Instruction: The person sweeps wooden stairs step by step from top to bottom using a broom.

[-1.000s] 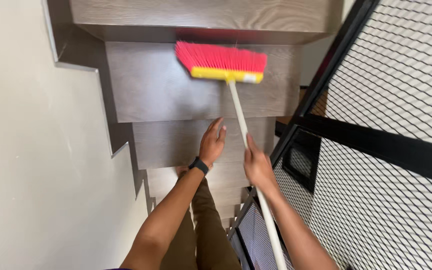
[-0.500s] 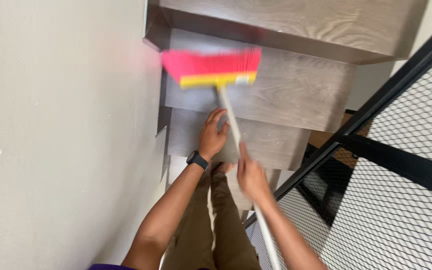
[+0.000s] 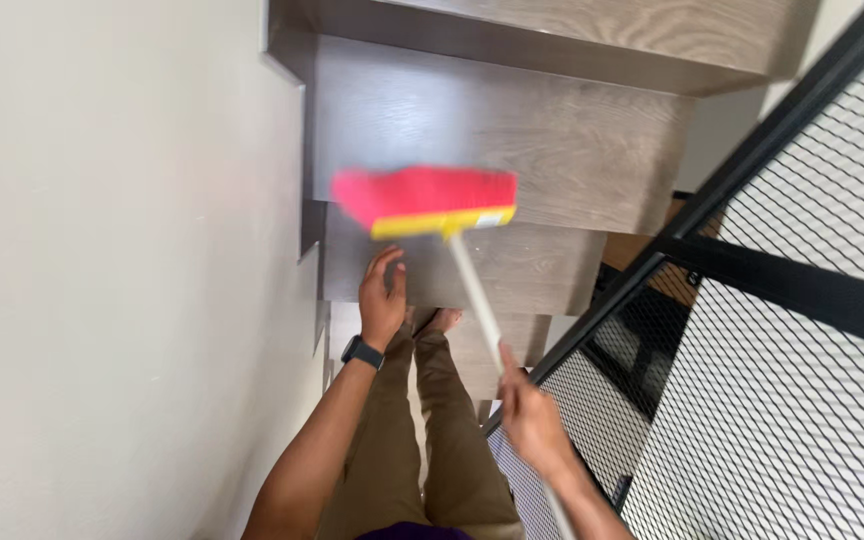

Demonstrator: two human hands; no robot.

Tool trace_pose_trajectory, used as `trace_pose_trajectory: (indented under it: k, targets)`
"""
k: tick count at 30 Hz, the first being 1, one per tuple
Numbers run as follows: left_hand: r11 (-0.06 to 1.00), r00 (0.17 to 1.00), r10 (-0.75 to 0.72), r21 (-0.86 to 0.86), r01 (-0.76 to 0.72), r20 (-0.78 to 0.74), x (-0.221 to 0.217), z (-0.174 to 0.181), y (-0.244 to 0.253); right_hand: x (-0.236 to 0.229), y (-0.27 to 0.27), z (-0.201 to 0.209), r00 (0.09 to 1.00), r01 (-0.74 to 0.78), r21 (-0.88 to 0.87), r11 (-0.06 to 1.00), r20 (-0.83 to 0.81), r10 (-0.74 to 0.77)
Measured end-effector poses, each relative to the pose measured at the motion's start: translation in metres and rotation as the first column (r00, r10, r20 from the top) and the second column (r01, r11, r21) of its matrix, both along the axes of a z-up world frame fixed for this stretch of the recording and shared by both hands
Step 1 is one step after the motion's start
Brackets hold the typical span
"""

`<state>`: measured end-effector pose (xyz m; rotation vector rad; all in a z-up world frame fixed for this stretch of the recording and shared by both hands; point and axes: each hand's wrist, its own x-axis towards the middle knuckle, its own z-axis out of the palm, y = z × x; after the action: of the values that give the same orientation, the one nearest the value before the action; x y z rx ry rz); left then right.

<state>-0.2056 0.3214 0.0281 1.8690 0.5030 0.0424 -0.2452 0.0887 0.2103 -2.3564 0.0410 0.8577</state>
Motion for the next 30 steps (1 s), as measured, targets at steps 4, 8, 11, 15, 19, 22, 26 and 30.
trace_pose_trajectory:
  k: [4,8,11,15,19,22,26,30]
  targets:
    - [0.989,0.993,-0.11,-0.101,0.105,-0.041,-0.001,-0.003,-0.037,0.126,-0.037,-0.064,0.988,0.14,-0.146,0.979,-0.039,-0.147]
    - [0.959,0.958,-0.281,-0.054,0.278,-0.054,0.005,-0.024,-0.078,0.125,-0.03,-0.114,0.947,0.225,-0.251,0.941,-0.172,-0.273]
    - [0.937,0.938,-0.336,-0.137,0.322,-0.088,0.018,-0.031,-0.098,0.019,-0.052,-0.075,0.961,0.266,-0.134,0.955,-0.036,-0.273]
    - [0.911,0.917,-0.399,-0.12,0.394,-0.02,0.041,-0.02,-0.112,-0.04,-0.107,-0.019,0.967,0.226,0.017,0.974,0.116,-0.227]
    - [0.896,0.901,-0.429,-0.154,0.416,-0.059,0.045,-0.018,-0.119,0.059,-0.179,-0.1,0.961,0.27,-0.217,0.938,-0.005,-0.277]
    - [0.882,0.877,-0.464,-0.156,0.445,-0.127,0.034,-0.027,-0.122,0.121,-0.213,-0.165,0.962,0.241,-0.276,0.93,0.195,-0.191]
    - [0.897,0.877,-0.425,-0.238,0.374,-0.224,0.011,-0.047,-0.111,0.034,-0.186,-0.165,0.886,0.451,-0.243,0.859,0.005,-0.464]
    - [0.908,0.892,-0.394,-0.244,0.34,-0.223,-0.006,-0.058,-0.102,-0.094,-0.129,-0.078,0.878,0.335,-0.291,0.896,-0.249,-0.409]
